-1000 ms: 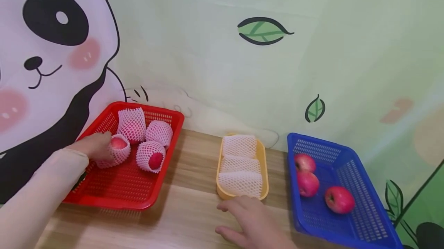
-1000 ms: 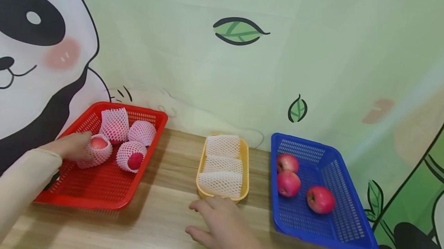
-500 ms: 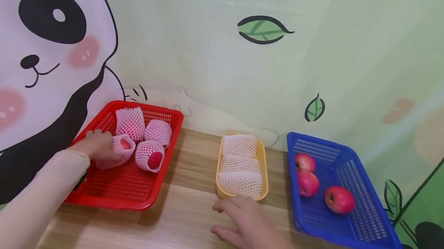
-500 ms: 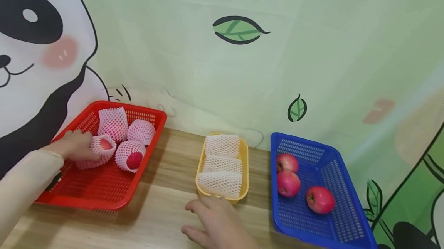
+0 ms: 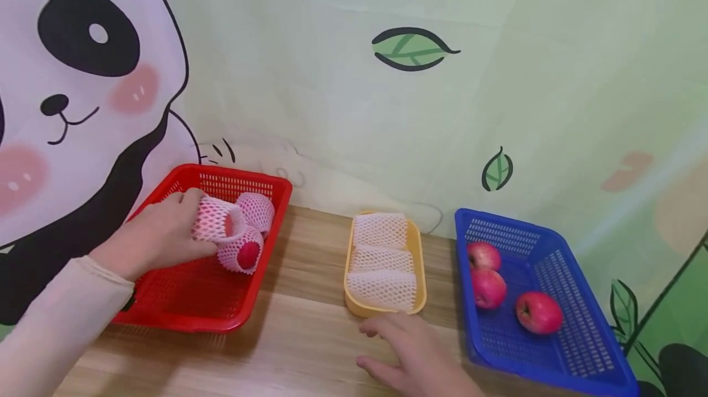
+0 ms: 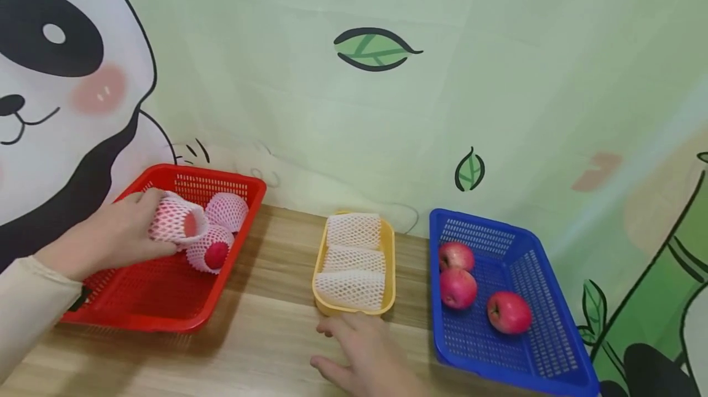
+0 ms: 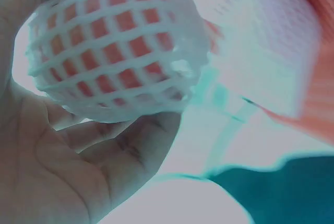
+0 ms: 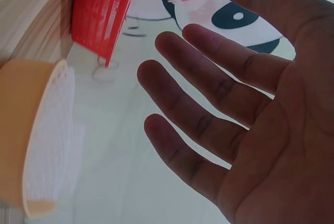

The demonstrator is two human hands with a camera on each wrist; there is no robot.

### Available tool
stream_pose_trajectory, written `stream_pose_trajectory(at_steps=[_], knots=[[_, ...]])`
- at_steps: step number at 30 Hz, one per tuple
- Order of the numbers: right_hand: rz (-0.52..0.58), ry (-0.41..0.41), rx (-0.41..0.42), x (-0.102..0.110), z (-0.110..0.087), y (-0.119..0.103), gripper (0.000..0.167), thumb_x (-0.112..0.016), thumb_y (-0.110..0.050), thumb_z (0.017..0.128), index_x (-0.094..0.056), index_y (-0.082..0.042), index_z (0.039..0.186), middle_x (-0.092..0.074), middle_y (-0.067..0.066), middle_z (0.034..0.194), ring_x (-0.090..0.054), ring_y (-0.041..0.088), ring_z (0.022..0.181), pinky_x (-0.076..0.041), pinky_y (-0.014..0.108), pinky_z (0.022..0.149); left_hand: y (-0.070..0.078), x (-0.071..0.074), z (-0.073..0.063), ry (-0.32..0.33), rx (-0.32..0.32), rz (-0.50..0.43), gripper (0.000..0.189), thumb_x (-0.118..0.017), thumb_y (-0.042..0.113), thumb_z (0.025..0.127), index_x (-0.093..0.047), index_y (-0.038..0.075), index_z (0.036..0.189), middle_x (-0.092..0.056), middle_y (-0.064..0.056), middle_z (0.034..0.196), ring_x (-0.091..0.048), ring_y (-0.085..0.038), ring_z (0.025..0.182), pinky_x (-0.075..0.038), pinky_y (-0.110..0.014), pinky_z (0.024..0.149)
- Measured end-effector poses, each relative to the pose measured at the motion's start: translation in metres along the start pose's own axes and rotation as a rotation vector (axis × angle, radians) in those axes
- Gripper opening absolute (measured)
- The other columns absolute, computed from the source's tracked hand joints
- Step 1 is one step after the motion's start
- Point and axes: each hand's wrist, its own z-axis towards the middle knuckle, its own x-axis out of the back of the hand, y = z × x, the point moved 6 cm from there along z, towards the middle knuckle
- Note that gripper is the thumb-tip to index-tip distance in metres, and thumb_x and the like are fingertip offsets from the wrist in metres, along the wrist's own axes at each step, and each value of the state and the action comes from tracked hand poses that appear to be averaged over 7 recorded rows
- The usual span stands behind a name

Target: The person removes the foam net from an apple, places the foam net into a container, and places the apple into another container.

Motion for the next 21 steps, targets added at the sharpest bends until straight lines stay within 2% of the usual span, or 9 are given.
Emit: stream_pose_trajectory(at_steps=[3,6,10,13,16,21], knots=[[0.011,-0.044,-0.102,0.006,-0.008,0.008,0.033,-0.067,-0.047,0.094,-0.066,-0.021,0.114,-0.065,-0.013,0.105,-0.061,0.009,0.096,-0.053,0.035,0.081,0.046,-0.001,-0.012,0.049,-0.134,0.024,0.096,-0.093,0.04,0.059,-0.045,-0.004,0.13,-0.06,-0.021,0.109,-0.061,-0.034,0.093,-0.058,-0.051,0.074],[-0.016,-0.019,-0.147,0.012,-0.018,0.014,0.032,-0.068,-0.048,0.093,-0.067,-0.023,0.113,-0.065,-0.015,0.103,-0.062,0.008,0.093,-0.053,0.035,0.079,0.087,-0.012,-0.023,0.071,-0.263,0.043,0.091,-0.091,0.042,0.063,-0.049,-0.001,0.132,-0.062,-0.015,0.106,-0.063,-0.029,0.09,-0.059,-0.047,0.074],[-0.053,0.034,-0.184,0.018,-0.03,0.021,0.027,-0.071,-0.042,0.092,-0.067,-0.024,0.111,-0.064,-0.017,0.1,-0.061,0.007,0.091,-0.053,0.034,0.078,0.132,-0.043,-0.034,0.009,-0.364,0.032,0.083,-0.085,0.048,0.069,-0.053,0.004,0.132,-0.062,-0.01,0.108,-0.062,-0.024,0.092,-0.057,-0.043,0.078],[-0.043,0.044,-0.209,0.02,-0.038,0.024,0.026,-0.071,-0.042,0.093,-0.068,-0.023,0.111,-0.063,-0.017,0.099,-0.06,0.007,0.09,-0.052,0.034,0.078,0.155,-0.072,-0.04,-0.048,-0.423,0.006,0.078,-0.083,0.049,0.07,-0.055,0.006,0.129,-0.062,-0.008,0.11,-0.062,-0.024,0.096,-0.056,-0.043,0.08],[-0.03,0.055,-0.212,0.02,-0.044,0.026,0.028,-0.069,-0.044,0.093,-0.069,-0.023,0.112,-0.064,-0.017,0.1,-0.061,0.008,0.09,-0.052,0.034,0.078,0.17,-0.1,-0.042,-0.122,-0.458,-0.023,0.075,-0.082,0.048,0.07,-0.055,0.008,0.128,-0.062,-0.008,0.109,-0.063,-0.024,0.095,-0.056,-0.043,0.079],[-0.045,0.101,-0.194,0.023,-0.052,0.029,0.026,-0.072,-0.04,0.092,-0.068,-0.024,0.112,-0.064,-0.018,0.1,-0.061,0.008,0.09,-0.052,0.034,0.078,0.193,-0.139,-0.041,-0.253,-0.464,-0.022,0.081,-0.082,0.05,0.07,-0.053,0.004,0.13,-0.062,-0.011,0.108,-0.062,-0.026,0.093,-0.057,-0.044,0.079]])
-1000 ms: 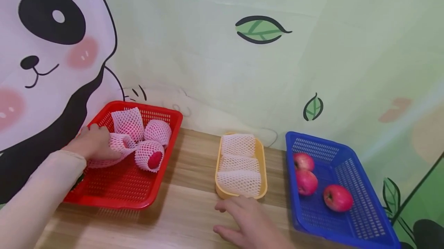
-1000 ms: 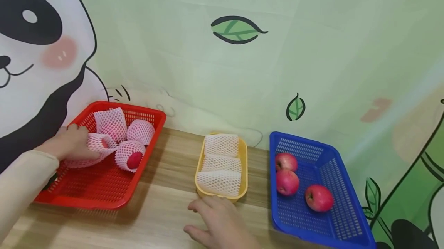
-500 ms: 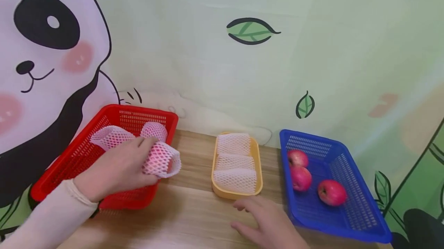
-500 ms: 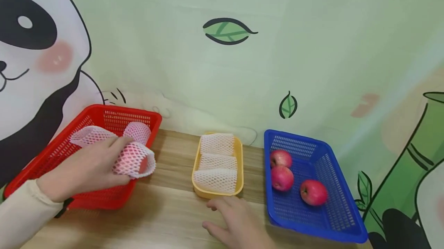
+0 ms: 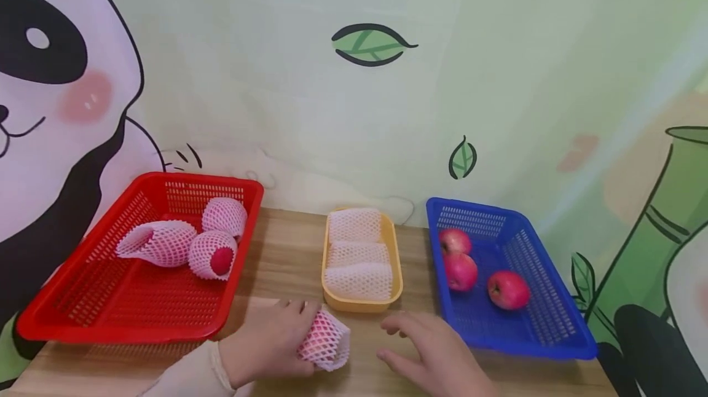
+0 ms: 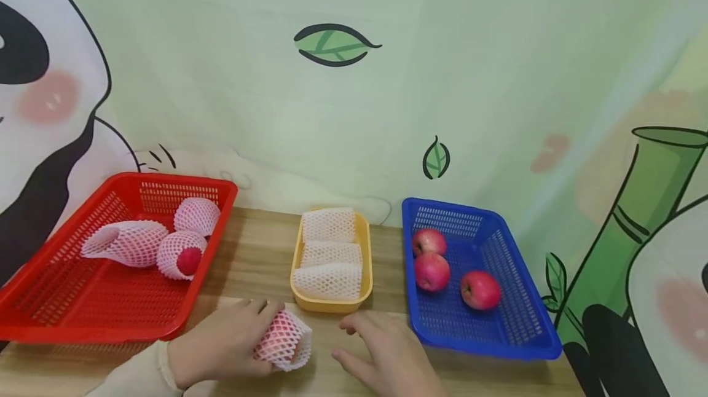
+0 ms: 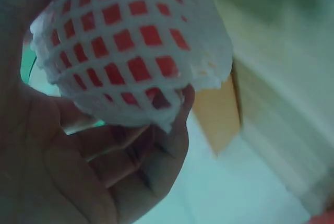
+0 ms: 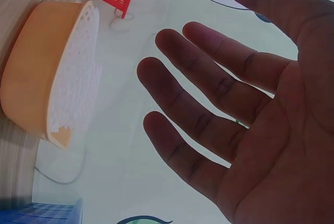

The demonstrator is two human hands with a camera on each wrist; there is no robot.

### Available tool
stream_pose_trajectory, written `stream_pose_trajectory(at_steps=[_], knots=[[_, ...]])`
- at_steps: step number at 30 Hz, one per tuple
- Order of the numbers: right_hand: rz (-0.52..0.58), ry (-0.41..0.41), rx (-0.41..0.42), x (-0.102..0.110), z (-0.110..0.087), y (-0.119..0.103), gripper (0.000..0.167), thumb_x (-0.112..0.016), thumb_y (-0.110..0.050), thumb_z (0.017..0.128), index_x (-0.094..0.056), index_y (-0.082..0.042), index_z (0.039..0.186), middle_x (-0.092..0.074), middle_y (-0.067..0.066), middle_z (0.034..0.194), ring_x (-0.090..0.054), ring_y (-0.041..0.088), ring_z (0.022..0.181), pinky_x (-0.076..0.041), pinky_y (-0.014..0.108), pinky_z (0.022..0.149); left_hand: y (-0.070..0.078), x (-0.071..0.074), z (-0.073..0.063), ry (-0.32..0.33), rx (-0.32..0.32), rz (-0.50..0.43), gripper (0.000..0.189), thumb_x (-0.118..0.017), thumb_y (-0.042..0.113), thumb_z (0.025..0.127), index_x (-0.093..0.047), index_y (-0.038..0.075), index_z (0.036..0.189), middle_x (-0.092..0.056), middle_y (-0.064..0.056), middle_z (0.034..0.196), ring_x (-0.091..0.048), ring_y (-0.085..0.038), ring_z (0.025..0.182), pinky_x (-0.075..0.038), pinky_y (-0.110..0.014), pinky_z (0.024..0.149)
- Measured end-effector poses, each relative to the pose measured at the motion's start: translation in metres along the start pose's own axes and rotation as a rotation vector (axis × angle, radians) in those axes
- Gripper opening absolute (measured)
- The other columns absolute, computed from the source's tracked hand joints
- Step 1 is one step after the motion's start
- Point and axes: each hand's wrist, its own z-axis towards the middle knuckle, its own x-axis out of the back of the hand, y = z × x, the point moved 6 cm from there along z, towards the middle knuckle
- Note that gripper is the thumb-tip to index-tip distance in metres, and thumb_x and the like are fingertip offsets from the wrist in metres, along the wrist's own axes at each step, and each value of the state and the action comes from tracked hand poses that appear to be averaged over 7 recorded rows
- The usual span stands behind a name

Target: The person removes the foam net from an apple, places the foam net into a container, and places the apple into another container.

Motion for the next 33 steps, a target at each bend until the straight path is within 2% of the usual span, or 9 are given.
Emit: stream_pose_trajectory(at_steps=[3,6,10,15,21,26,29,33], knots=[[0.005,-0.005,-0.008,-0.001,-0.002,0.002,0.026,-0.071,-0.041,0.093,-0.068,-0.025,0.112,-0.064,-0.018,0.1,-0.061,0.007,0.091,-0.052,0.035,0.079,0.009,-0.015,0.005,-0.002,-0.015,0.027,0.08,-0.083,0.051,0.069,-0.053,0.004,0.126,-0.061,-0.009,0.1,-0.061,-0.024,0.085,-0.057,-0.041,0.072],[0.02,-0.026,-0.019,-0.003,-0.002,0.002,0.026,-0.07,-0.043,0.093,-0.068,-0.026,0.113,-0.064,-0.018,0.101,-0.06,0.006,0.092,-0.052,0.035,0.079,0.013,-0.024,0.005,0.003,-0.017,0.042,0.075,-0.083,0.05,0.069,-0.054,0.006,0.122,-0.059,-0.006,0.095,-0.059,-0.021,0.079,-0.056,-0.038,0.069],[0.023,-0.02,-0.012,-0.004,-0.002,0.002,0.026,-0.07,-0.043,0.093,-0.068,-0.025,0.113,-0.064,-0.017,0.102,-0.061,0.006,0.091,-0.052,0.034,0.078,0.015,-0.033,0.003,-0.028,0.0,0.023,0.074,-0.083,0.049,0.069,-0.054,0.006,0.123,-0.059,-0.008,0.098,-0.059,-0.022,0.082,-0.056,-0.039,0.072],[0.021,-0.002,0.012,-0.004,-0.002,0.002,0.027,-0.068,-0.044,0.094,-0.068,-0.024,0.111,-0.064,-0.017,0.101,-0.062,0.007,0.09,-0.052,0.032,0.077,0.015,-0.032,-0.001,-0.016,-0.007,-0.002,0.08,-0.082,0.051,0.072,-0.052,0.003,0.129,-0.06,-0.011,0.102,-0.06,-0.024,0.083,-0.057,-0.04,0.071],[0.022,-0.015,0.032,-0.007,-0.001,0.002,0.03,-0.064,-0.048,0.096,-0.068,-0.022,0.111,-0.064,-0.015,0.1,-0.061,0.006,0.09,-0.052,0.031,0.078,0.009,-0.027,-0.007,-0.034,-0.001,-0.036,0.094,-0.084,0.053,0.07,-0.048,0.002,0.141,-0.06,-0.013,0.114,-0.061,-0.028,0.095,-0.056,-0.044,0.077],[0.029,-0.05,0.014,-0.011,0.0,0.003,0.032,-0.064,-0.048,0.096,-0.069,-0.022,0.112,-0.065,-0.013,0.1,-0.061,0.007,0.091,-0.053,0.032,0.078,0.006,-0.026,-0.009,0.045,-0.055,-0.058,0.086,-0.084,0.047,0.073,-0.049,0.003,0.139,-0.06,-0.011,0.115,-0.06,-0.028,0.098,-0.055,-0.043,0.08],[0.031,-0.075,-0.01,-0.012,0.0,0.004,0.032,-0.065,-0.048,0.095,-0.069,-0.022,0.113,-0.065,-0.014,0.1,-0.062,0.008,0.091,-0.053,0.033,0.078,0.004,-0.027,-0.009,0.098,-0.086,-0.058,0.084,-0.083,0.048,0.074,-0.05,0.006,0.138,-0.061,-0.008,0.117,-0.059,-0.026,0.099,-0.054,-0.041,0.082],[0.023,-0.088,-0.023,-0.013,0.001,0.004,0.034,-0.063,-0.051,0.095,-0.069,-0.022,0.113,-0.064,-0.016,0.099,-0.062,0.008,0.091,-0.053,0.033,0.078,0.001,-0.029,-0.009,0.123,-0.088,-0.063,0.084,-0.081,0.052,0.075,-0.052,0.003,0.136,-0.062,-0.007,0.117,-0.059,-0.023,0.101,-0.054,-0.04,0.084]])
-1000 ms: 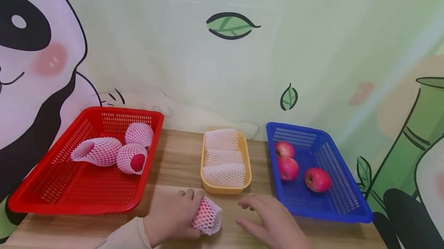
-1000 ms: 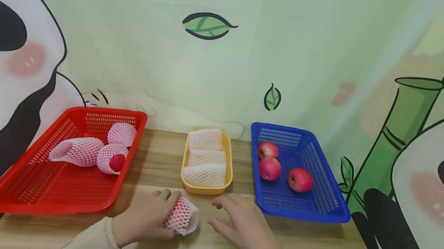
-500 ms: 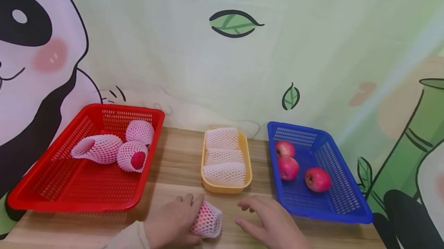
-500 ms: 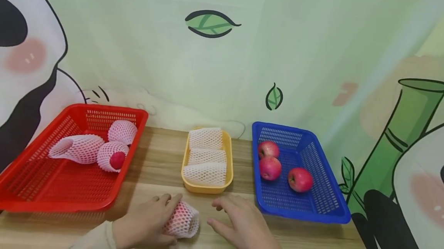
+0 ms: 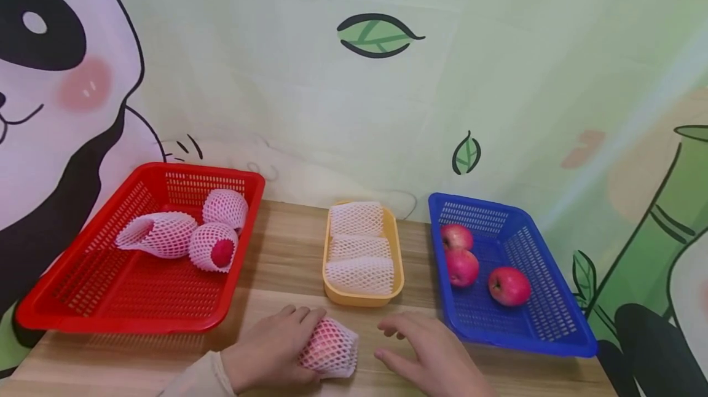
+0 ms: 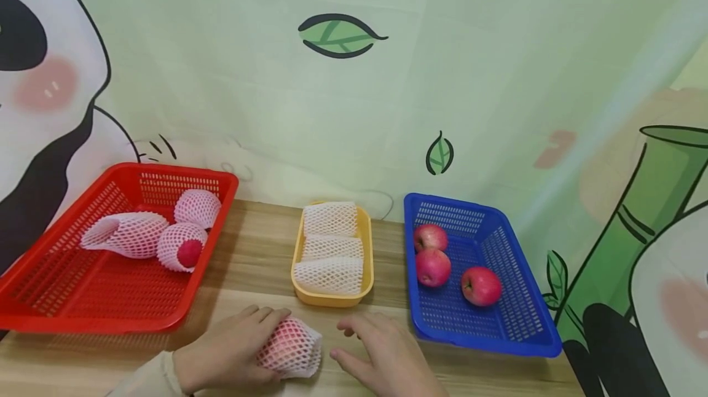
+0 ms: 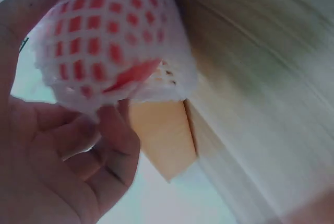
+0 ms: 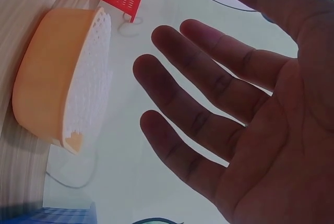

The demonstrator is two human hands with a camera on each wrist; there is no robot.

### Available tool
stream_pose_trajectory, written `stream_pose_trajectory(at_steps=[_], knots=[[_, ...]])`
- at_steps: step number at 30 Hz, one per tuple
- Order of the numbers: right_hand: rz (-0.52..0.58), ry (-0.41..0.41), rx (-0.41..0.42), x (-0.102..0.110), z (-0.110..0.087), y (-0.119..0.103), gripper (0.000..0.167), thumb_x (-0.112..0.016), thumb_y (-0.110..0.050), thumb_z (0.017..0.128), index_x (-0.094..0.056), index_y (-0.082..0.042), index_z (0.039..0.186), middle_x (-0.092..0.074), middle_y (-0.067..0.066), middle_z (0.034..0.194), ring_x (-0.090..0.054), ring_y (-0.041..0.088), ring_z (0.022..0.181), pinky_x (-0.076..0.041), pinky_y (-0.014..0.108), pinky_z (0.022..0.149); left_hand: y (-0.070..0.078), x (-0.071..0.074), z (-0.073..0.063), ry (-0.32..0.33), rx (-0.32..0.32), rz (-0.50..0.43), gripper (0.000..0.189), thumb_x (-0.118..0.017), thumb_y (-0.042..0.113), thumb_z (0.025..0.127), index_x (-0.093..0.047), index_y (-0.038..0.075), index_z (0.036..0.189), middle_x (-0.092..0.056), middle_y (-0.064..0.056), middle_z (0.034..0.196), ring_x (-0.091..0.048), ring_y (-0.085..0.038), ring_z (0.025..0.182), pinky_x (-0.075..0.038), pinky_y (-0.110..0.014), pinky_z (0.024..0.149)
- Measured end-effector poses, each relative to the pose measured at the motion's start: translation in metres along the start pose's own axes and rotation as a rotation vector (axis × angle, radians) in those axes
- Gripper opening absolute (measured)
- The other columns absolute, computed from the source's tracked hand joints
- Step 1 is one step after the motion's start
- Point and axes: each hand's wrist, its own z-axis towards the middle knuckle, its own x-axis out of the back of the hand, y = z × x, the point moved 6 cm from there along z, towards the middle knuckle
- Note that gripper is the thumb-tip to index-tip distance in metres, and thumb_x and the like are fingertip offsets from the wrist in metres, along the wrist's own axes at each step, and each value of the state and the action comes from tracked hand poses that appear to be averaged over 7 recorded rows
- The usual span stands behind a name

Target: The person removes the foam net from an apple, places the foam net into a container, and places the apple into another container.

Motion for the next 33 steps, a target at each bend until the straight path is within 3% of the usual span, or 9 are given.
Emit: stream_pose_trajectory(at_steps=[5,12,18,21,24,33], knots=[[-0.017,0.058,0.029,0.007,0.0,-0.001,0.028,-0.069,-0.044,0.094,-0.07,-0.022,0.111,-0.064,-0.017,0.099,-0.062,0.006,0.09,-0.053,0.032,0.077,0.001,0.012,0.003,0.04,0.005,-0.032,0.08,-0.082,0.051,0.074,-0.056,0.002,0.131,-0.064,-0.005,0.11,-0.058,-0.017,0.096,-0.055,-0.036,0.082],[-0.008,0.113,0.058,0.013,0.002,-0.002,0.021,-0.075,-0.028,0.091,-0.071,-0.021,0.109,-0.067,-0.014,0.101,-0.062,0.005,0.09,-0.054,0.031,0.078,0.008,0.052,0.004,0.113,0.023,-0.046,0.074,-0.083,0.052,0.072,-0.057,0.012,0.129,-0.063,0.003,0.11,-0.059,-0.011,0.095,-0.055,-0.034,0.082],[0.055,0.22,0.215,0.015,0.006,-0.013,0.015,-0.076,-0.018,0.09,-0.073,-0.022,0.104,-0.067,-0.016,0.097,-0.063,0.003,0.087,-0.053,0.025,0.077,0.013,0.076,0.004,0.157,0.029,-0.033,0.076,-0.083,0.053,0.071,-0.057,0.013,0.129,-0.063,0.003,0.115,-0.059,-0.011,0.097,-0.056,-0.033,0.082],[0.108,0.28,0.318,0.016,0.01,-0.022,0.018,-0.075,-0.013,0.09,-0.073,-0.022,0.105,-0.068,-0.015,0.097,-0.063,0.003,0.086,-0.051,0.02,0.076,0.015,0.081,0.006,0.161,0.029,-0.04,0.077,-0.082,0.055,0.073,-0.056,0.011,0.131,-0.063,0.002,0.115,-0.058,-0.01,0.095,-0.056,-0.032,0.08],[0.127,0.306,0.359,0.016,0.014,-0.027,0.023,-0.076,-0.012,0.088,-0.07,-0.02,0.109,-0.067,-0.013,0.098,-0.062,0.006,0.086,-0.05,0.017,0.077,0.017,0.083,0.008,0.172,0.012,-0.039,0.078,-0.081,0.055,0.074,-0.056,0.009,0.132,-0.063,0.001,0.117,-0.059,-0.011,0.096,-0.055,-0.033,0.081],[0.17,0.277,0.293,0.011,0.021,-0.026,0.05,-0.086,-0.024,0.078,-0.062,-0.022,0.122,-0.061,-0.012,0.117,-0.058,0.008,0.101,-0.055,0.03,0.081,0.032,0.087,0.01,0.198,-0.1,-0.099,0.078,-0.081,0.054,0.076,-0.054,0.01,0.134,-0.062,0.0,0.117,-0.058,-0.011,0.101,-0.054,-0.033,0.086]])
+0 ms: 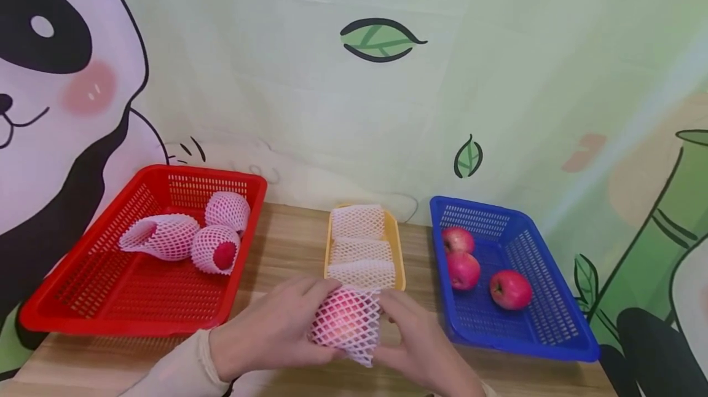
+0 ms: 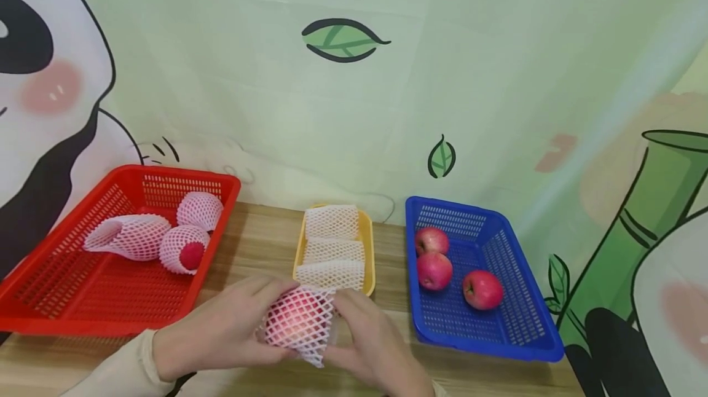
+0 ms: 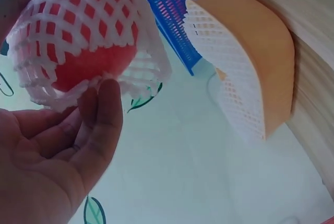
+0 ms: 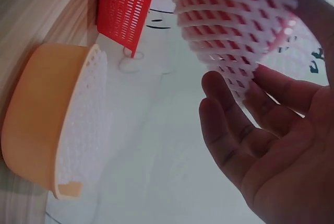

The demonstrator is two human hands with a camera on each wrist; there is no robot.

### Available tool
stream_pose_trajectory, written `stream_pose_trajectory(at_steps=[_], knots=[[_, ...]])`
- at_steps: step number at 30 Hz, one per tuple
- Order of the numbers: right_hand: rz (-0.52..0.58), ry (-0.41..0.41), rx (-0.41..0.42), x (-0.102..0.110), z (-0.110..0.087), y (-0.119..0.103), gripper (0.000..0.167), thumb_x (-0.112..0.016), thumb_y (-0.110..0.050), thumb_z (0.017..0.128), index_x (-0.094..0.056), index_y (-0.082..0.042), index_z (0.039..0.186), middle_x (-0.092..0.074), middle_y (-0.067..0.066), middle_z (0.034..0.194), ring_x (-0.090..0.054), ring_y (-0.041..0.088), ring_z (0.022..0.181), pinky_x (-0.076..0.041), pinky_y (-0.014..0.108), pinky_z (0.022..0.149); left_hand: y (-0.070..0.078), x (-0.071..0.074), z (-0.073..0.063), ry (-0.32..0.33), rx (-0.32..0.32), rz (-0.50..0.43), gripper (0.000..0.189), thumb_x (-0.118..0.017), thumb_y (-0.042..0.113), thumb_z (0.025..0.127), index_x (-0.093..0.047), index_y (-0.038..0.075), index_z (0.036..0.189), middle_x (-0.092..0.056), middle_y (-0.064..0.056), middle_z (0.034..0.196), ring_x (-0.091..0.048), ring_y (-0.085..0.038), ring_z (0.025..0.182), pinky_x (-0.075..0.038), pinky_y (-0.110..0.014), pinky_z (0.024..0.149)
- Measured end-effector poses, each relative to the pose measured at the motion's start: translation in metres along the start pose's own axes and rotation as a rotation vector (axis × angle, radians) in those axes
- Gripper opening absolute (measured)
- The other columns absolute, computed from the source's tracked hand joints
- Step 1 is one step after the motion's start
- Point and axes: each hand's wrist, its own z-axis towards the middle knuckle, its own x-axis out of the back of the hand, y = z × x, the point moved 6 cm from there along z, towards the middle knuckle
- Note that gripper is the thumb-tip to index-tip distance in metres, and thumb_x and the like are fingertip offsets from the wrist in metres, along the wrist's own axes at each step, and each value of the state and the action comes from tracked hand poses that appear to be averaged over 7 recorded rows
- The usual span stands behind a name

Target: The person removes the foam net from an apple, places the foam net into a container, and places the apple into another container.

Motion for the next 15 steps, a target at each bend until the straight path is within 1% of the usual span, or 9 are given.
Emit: stream_pose_trajectory(at_steps=[3,6,8,10,12,14,15], knots=[[0.01,-0.018,0.009,-0.004,0.0,0.002,0.058,-0.089,-0.025,0.073,-0.062,-0.021,0.124,-0.061,-0.01,0.119,-0.057,0.009,0.105,-0.053,0.029,0.085,0.003,0.0,0.002,-0.012,-0.045,-0.009,0.08,-0.079,0.057,0.078,-0.054,0.009,0.136,-0.062,0.0,0.118,-0.057,-0.011,0.102,-0.053,-0.032,0.086],[0.006,-0.016,0.051,-0.006,0.001,0.004,0.061,-0.09,-0.028,0.07,-0.062,-0.019,0.123,-0.062,-0.009,0.117,-0.056,0.01,0.106,-0.051,0.03,0.088,0.005,0.001,0.002,-0.039,-0.082,-0.017,0.081,-0.077,0.059,0.08,-0.052,0.008,0.138,-0.061,0.001,0.12,-0.057,-0.012,0.105,-0.053,-0.033,0.087],[0.01,0.003,0.088,-0.006,0.001,0.005,0.062,-0.091,-0.031,0.069,-0.063,-0.017,0.122,-0.063,-0.008,0.114,-0.055,0.012,0.105,-0.05,0.031,0.088,0.005,0.002,0.001,-0.068,-0.099,-0.037,0.081,-0.077,0.057,0.081,-0.051,0.009,0.141,-0.061,0.001,0.123,-0.057,-0.014,0.109,-0.052,-0.034,0.09],[0.016,0.025,0.115,-0.005,0.001,0.006,0.062,-0.091,-0.031,0.067,-0.063,-0.017,0.121,-0.064,-0.007,0.113,-0.055,0.014,0.107,-0.048,0.033,0.09,0.005,0.005,0.0,-0.085,-0.118,-0.054,0.079,-0.078,0.052,0.083,-0.051,0.008,0.142,-0.061,0.0,0.125,-0.058,-0.015,0.111,-0.052,-0.034,0.092],[0.03,0.048,0.127,-0.004,0.0,0.007,0.062,-0.091,-0.029,0.066,-0.064,-0.016,0.12,-0.066,-0.006,0.113,-0.054,0.016,0.107,-0.047,0.035,0.091,0.004,0.01,-0.001,-0.091,-0.146,-0.081,0.075,-0.08,0.046,0.084,-0.052,0.009,0.142,-0.062,0.001,0.125,-0.06,-0.014,0.111,-0.053,-0.033,0.092],[0.03,0.072,0.136,-0.002,0.0,0.008,0.061,-0.091,-0.026,0.064,-0.065,-0.015,0.119,-0.067,-0.005,0.112,-0.054,0.018,0.107,-0.047,0.036,0.092,0.004,0.016,-0.002,-0.078,-0.18,-0.088,0.066,-0.081,0.039,0.084,-0.057,0.008,0.137,-0.065,0.001,0.123,-0.062,-0.012,0.108,-0.053,-0.029,0.091],[0.028,0.082,0.138,-0.001,0.0,0.009,0.061,-0.091,-0.025,0.064,-0.065,-0.015,0.118,-0.067,-0.005,0.112,-0.054,0.019,0.107,-0.047,0.037,0.091,0.004,0.019,-0.003,-0.071,-0.196,-0.088,0.058,-0.081,0.034,0.085,-0.06,0.008,0.132,-0.066,0.001,0.118,-0.064,-0.01,0.102,-0.054,-0.026,0.087]])
